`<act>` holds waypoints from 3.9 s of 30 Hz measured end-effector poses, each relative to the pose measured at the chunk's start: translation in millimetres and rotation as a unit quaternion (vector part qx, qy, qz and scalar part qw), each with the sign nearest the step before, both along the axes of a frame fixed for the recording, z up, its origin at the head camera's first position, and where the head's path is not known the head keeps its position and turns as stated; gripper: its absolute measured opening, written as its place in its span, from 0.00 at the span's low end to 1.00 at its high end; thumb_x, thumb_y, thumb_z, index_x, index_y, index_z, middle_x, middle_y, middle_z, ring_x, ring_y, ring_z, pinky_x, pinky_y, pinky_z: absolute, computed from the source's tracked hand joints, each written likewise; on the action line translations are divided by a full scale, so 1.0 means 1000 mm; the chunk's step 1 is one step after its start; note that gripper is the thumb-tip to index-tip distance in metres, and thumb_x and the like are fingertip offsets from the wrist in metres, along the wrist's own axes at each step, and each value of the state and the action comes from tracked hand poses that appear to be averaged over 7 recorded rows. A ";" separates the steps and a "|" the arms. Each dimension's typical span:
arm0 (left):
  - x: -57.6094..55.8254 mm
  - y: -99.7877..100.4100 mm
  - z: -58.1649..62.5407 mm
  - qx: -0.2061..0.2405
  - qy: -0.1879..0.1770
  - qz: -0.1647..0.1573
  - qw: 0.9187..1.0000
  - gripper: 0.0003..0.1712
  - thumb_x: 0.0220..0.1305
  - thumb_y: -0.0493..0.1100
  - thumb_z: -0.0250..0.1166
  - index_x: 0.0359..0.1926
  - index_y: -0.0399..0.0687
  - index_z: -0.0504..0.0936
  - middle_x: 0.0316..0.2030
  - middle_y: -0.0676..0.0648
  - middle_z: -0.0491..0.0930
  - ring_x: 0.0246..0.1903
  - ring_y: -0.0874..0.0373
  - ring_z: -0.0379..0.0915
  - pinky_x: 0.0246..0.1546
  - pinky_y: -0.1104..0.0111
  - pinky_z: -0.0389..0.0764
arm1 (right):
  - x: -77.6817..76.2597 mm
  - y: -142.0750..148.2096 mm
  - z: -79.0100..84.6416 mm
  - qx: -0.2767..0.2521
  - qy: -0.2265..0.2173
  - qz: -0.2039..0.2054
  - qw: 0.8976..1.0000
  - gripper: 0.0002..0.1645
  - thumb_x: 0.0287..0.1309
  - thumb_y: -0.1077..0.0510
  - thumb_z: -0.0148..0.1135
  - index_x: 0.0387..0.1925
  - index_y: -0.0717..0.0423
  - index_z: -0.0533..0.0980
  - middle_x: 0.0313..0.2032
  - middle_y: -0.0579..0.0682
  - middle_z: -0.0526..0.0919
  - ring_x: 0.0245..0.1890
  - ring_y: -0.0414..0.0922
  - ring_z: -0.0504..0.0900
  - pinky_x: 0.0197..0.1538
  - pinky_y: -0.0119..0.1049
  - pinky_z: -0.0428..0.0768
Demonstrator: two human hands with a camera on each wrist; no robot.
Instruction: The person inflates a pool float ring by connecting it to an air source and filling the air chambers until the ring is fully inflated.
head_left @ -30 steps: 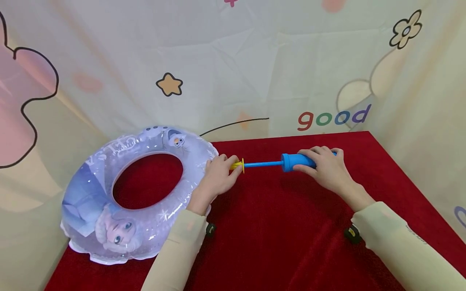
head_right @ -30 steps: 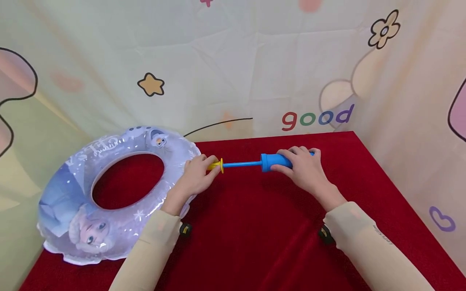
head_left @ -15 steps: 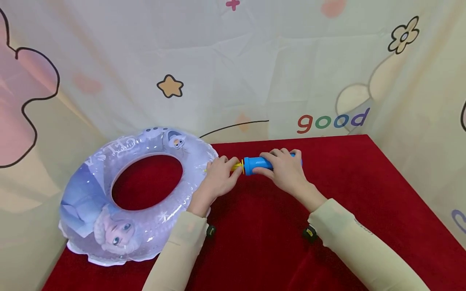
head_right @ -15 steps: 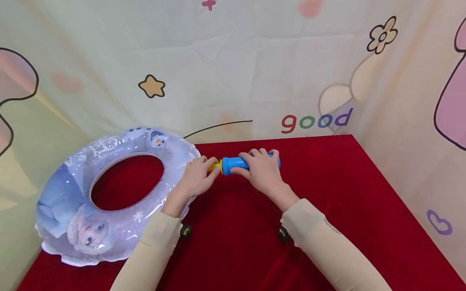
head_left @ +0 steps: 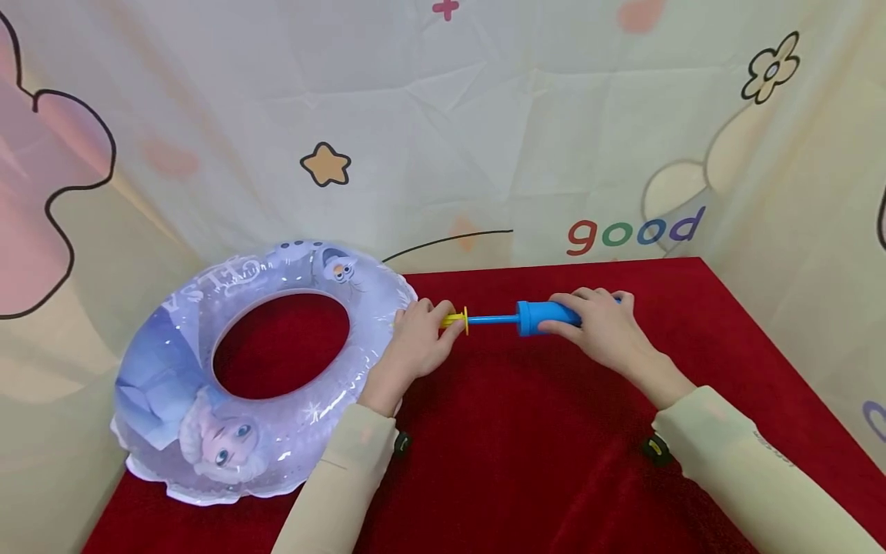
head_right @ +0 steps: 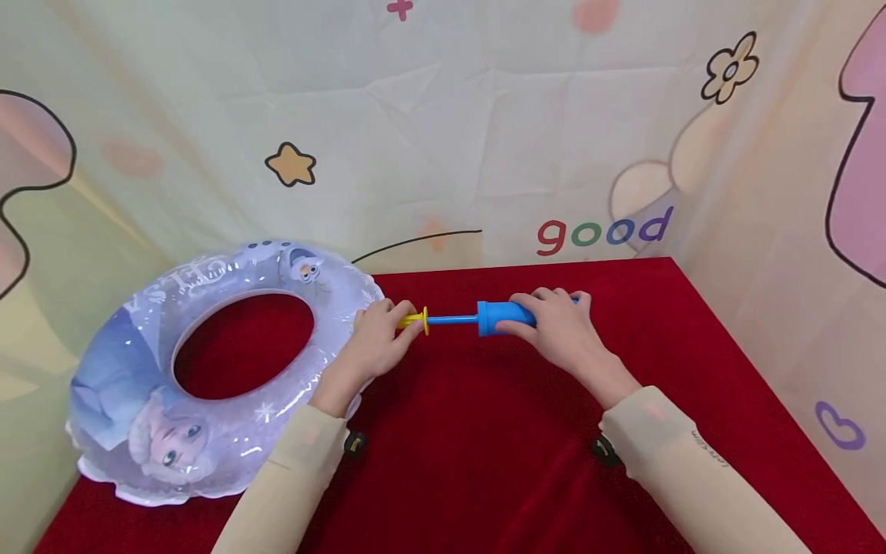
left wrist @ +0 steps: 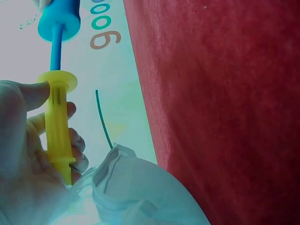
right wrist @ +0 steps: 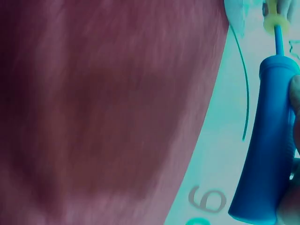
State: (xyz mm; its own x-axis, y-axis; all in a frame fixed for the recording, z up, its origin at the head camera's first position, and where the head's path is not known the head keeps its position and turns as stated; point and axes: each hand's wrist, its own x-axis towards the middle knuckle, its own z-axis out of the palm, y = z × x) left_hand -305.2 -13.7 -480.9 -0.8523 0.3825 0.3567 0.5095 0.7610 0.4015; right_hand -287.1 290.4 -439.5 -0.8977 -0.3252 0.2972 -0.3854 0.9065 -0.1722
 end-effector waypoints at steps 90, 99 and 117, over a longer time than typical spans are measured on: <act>-0.007 -0.001 -0.004 -0.008 0.004 0.006 1.000 0.15 0.75 0.52 0.57 0.44 0.44 0.79 0.32 0.47 0.72 0.42 0.50 0.71 0.47 0.54 0.66 | -0.001 0.038 -0.005 0.014 0.015 -0.016 1.000 0.37 0.65 0.33 0.63 0.63 0.53 0.78 0.54 0.62 0.80 0.54 0.59 0.75 0.53 0.61 0.65; -0.008 -0.005 -0.003 0.013 0.008 -0.013 1.000 0.13 0.75 0.50 0.57 0.43 0.46 0.80 0.31 0.48 0.72 0.41 0.51 0.71 0.43 0.53 0.65 | 0.001 0.043 0.009 0.027 0.023 -0.023 0.999 0.36 0.65 0.35 0.65 0.63 0.55 0.78 0.55 0.64 0.80 0.54 0.61 0.75 0.54 0.62 0.64; -0.007 -0.006 -0.003 0.005 0.003 -0.022 1.000 0.18 0.73 0.50 0.60 0.54 0.42 0.79 0.40 0.44 0.76 0.46 0.49 0.72 0.46 0.53 0.68 | -0.010 -0.076 -0.010 0.072 0.056 -0.013 0.996 0.37 0.65 0.28 0.59 0.62 0.48 0.80 0.51 0.56 0.83 0.51 0.53 0.78 0.52 0.57 0.68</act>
